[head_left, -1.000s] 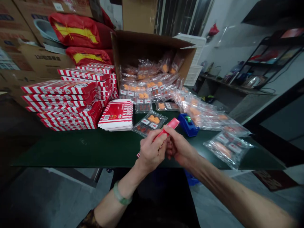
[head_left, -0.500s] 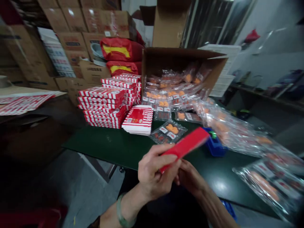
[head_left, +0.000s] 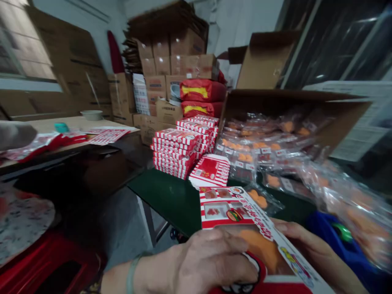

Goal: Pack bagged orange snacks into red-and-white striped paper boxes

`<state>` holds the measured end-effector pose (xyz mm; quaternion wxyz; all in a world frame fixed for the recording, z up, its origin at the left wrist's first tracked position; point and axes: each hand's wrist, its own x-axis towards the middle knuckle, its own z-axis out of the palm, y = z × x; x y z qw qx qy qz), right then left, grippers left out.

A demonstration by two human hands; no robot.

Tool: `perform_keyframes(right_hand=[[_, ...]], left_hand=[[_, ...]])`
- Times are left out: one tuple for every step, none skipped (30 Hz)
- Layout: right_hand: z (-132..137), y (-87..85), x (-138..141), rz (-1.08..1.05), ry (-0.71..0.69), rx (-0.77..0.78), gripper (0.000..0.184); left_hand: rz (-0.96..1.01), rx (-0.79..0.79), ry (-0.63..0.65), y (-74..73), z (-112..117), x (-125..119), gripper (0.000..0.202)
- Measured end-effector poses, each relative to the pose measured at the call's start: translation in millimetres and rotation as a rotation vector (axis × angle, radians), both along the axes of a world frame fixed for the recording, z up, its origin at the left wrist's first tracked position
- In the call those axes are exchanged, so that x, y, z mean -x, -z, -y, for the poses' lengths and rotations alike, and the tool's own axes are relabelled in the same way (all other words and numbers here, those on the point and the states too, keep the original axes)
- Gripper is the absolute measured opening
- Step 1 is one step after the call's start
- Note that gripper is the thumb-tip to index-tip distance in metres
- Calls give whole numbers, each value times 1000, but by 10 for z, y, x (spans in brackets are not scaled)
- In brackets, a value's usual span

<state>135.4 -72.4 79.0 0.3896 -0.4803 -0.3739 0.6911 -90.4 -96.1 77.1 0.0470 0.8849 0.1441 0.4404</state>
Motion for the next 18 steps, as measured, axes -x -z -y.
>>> perform_keyframes(right_hand=[[-53, -50, 49, -41, -55, 82, 31], [-116, -106, 105, -73, -100, 131, 36], [-190, -166, 170, -96, -129, 142, 41], [-274, -223, 242, -113, -139, 105, 46], [-366, -271, 320, -133, -139, 36, 50], [-462, -301, 399, -162, -136, -53, 53], [-557, -307, 473, -200, -136, -142, 55], [-644, -285, 538, -238, -148, -216, 55], [-719, -233, 590, -262, -171, -265, 55], [-777, -153, 624, -263, -192, -294, 54], [-816, -50, 640, -239, -202, -309, 53], [-838, 67, 636, -196, -195, -314, 52], [-846, 190, 614, -142, -174, -312, 51], [-845, 312, 575, -90, -150, -306, 50], [-838, 426, 525, -48, -134, -290, 51], [-831, 530, 468, -15, -125, -273, 52], [-826, 623, 408, 9, -115, -256, 52], [-824, 705, 349, 26, -98, -245, 53]], left_hand=[[-33, -21, 11, -16, 2, 41, 25], [-57, -32, -7, -33, 6, 80, 24], [-67, -39, -51, -53, 10, 121, 24], [-70, -47, -115, -79, 8, 169, 25], [-67, -76, -185, -111, -8, 227, 25], [-69, -147, -242, -151, -48, 299, 25], [-80, -267, -281, -198, -120, 385, 23], [-109, -432, -293, -251, -231, 485, 20], [-117, -587, -337, -305, -382, 594, 16], [-165, -703, -392, -358, -570, 709, 13], [-263, -801, -424, -406, -786, 825, 11], [-327, -854, -473, -445, -1018, 938, 9], [-380, -878, -517, -473, -1252, 1042, 9], [-441, -850, -569, -489, -1475, 1134, 10], [-500, -782, -623, -495, -1678, 1210, 11], [-563, -709, -673, -492, -1852, 1268, 13], [-621, -653, -703, -484, -1996, 1306, 14], [-673, -606, -726, -474, -2110, 1326, 16]])
